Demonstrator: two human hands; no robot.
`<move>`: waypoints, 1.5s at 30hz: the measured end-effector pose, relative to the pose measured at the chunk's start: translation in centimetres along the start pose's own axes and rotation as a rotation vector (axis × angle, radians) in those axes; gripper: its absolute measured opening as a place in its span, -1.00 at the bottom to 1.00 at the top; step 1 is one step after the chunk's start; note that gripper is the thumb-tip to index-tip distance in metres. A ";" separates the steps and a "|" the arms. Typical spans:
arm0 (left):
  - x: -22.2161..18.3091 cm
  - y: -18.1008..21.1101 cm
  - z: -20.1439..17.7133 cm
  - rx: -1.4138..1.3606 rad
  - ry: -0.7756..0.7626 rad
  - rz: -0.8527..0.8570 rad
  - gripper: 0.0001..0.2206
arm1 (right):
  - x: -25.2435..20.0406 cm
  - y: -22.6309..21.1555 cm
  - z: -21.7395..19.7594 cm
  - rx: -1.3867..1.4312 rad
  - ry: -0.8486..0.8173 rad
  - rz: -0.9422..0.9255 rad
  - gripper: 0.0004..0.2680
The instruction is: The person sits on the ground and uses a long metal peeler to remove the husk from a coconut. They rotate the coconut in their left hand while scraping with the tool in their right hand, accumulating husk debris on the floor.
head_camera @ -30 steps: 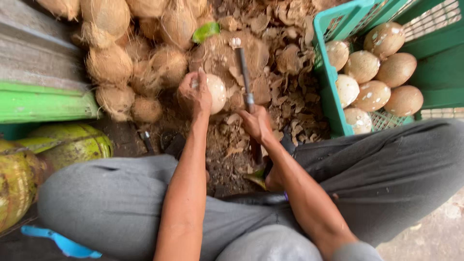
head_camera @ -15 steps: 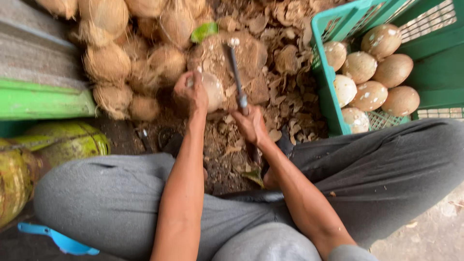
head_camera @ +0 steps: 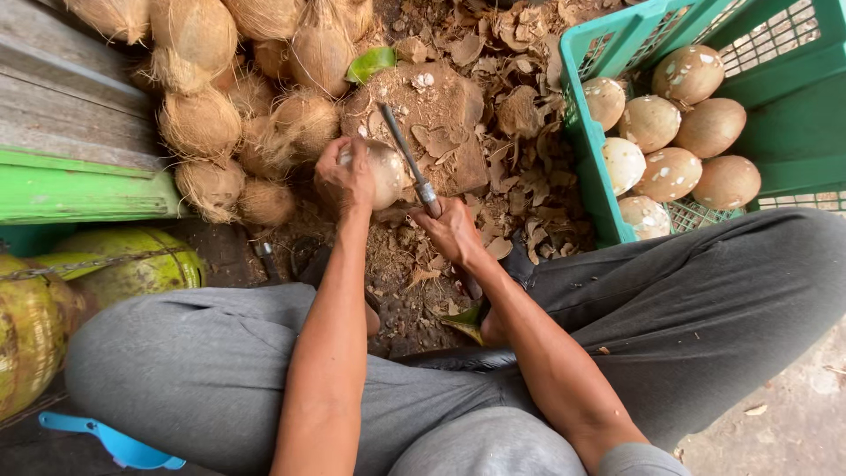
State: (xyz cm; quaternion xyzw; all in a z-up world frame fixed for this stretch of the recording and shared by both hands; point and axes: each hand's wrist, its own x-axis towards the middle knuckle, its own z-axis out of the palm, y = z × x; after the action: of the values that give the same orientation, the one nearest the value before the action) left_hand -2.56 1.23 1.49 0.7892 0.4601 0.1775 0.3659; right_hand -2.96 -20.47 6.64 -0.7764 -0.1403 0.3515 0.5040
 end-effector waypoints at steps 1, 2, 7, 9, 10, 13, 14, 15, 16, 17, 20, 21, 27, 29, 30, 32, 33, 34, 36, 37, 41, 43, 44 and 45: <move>-0.1 0.1 0.3 -0.128 0.009 0.022 -0.61 | -0.2 0.0 -0.4 0.033 0.053 -0.031 -0.81; -0.4 0.3 0.5 -0.258 0.019 0.044 -0.60 | -0.4 0.1 -0.7 0.065 0.104 -0.063 -0.80; -0.8 1.5 -0.8 -0.257 0.071 0.066 -0.63 | 0.3 0.3 0.5 0.146 0.099 -0.027 -0.73; -1.8 2.1 -1.5 -0.205 0.038 0.133 -0.66 | 0.4 1.4 0.5 0.011 -0.046 0.147 -0.76; -1.6 2.6 -1.8 -0.238 0.019 0.163 -0.67 | 1.1 1.8 0.4 0.042 -0.013 0.111 -0.76; -2.2 3.4 -1.9 -0.263 -0.042 0.122 -0.67 | 1.5 3.4 0.1 0.060 0.046 0.114 -0.77; -2.6 2.9 -2.6 -0.211 -0.046 0.023 -0.65 | 1.0 3.7 1.2 0.027 0.024 0.177 -0.77; -2.9 2.4 -3.5 -0.160 -0.051 -0.076 -0.63 | 0.4 3.7 2.2 -0.008 0.002 0.239 -0.77; -2.8 2.7 -3.3 -0.231 -0.038 -0.216 -0.58 | 0.4 3.5 2.0 -0.023 0.013 0.180 -0.77; -2.7 3.1 -3.1 -0.301 -0.025 -0.355 -0.52 | 0.4 3.2 1.6 -0.039 0.024 0.121 -0.77; -1.9 3.4 -2.9 -0.371 -0.102 -0.515 -0.43 | 0.1 1.3 0.5 -0.052 -0.009 0.066 -0.74; -1.8 2.6 -3.3 -0.363 -0.141 -0.533 -0.41 | -0.3 0.7 0.7 -0.047 -0.043 0.073 -0.72; -1.4 -2.2 -1.8 -0.269 0.049 0.308 -0.36 | -2.3 -1.6 -1.1 0.588 -0.237 0.230 -0.78; 0.4 -2.7 -0.3 -0.261 0.018 0.293 -0.48 | -1.3 -2.8 -2.2 0.475 -0.168 0.127 -0.78; 0.0 -3.7 -0.1 -0.247 0.001 0.269 -0.53 | -1.6 -2.8 -2.3 0.419 -0.144 0.092 -0.77; 1.0 -4.8 1.1 -0.457 0.047 0.166 -0.58 | -1.8 -2.8 -2.2 0.350 -0.080 0.080 -0.78; 1.5 -5.2 1.6 -0.562 0.070 0.114 -0.60 | -1.8 -2.7 -2.0 0.315 -0.047 0.073 -0.79; 1.9 -5.3 2.0 -0.581 0.064 0.100 -0.61 | -1.6 -2.4 -1.9 0.310 -0.034 0.060 -0.78; 2.6 -5.5 1.8 -0.613 0.056 0.071 -0.62 | -1.2 -1.9 -1.1 0.304 -0.011 0.034 -0.78; 2.8 -5.6 1.2 -0.546 0.064 0.098 -0.61 | -0.8 -1.5 -0.5 0.295 -0.014 0.009 -0.76; 1.8 -4.4 -1.6 -0.320 0.068 0.109 -0.52 | -0.2 0.7 1.5 0.216 -0.087 0.092 -0.71; 1.5 -2.5 -3.0 -0.282 -0.001 0.010 -0.46 | 0.2 1.3 2.0 0.250 -0.135 0.166 -0.73; 1.1 -1.8 -3.8 -0.285 -0.065 -0.078 -0.43 | 0.1 1.5 2.1 0.315 -0.156 0.183 -0.75; 0.5 -1.0 -4.5 -0.287 -0.128 -0.167 -0.40 | -0.1 1.5 2.0 0.380 -0.176 0.201 -0.77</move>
State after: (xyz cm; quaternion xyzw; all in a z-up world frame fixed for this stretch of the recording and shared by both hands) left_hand -5.67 3.88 3.72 0.6976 0.4696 0.1598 0.5171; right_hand -4.63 -19.83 4.83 -0.6438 -0.0371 0.4865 0.5895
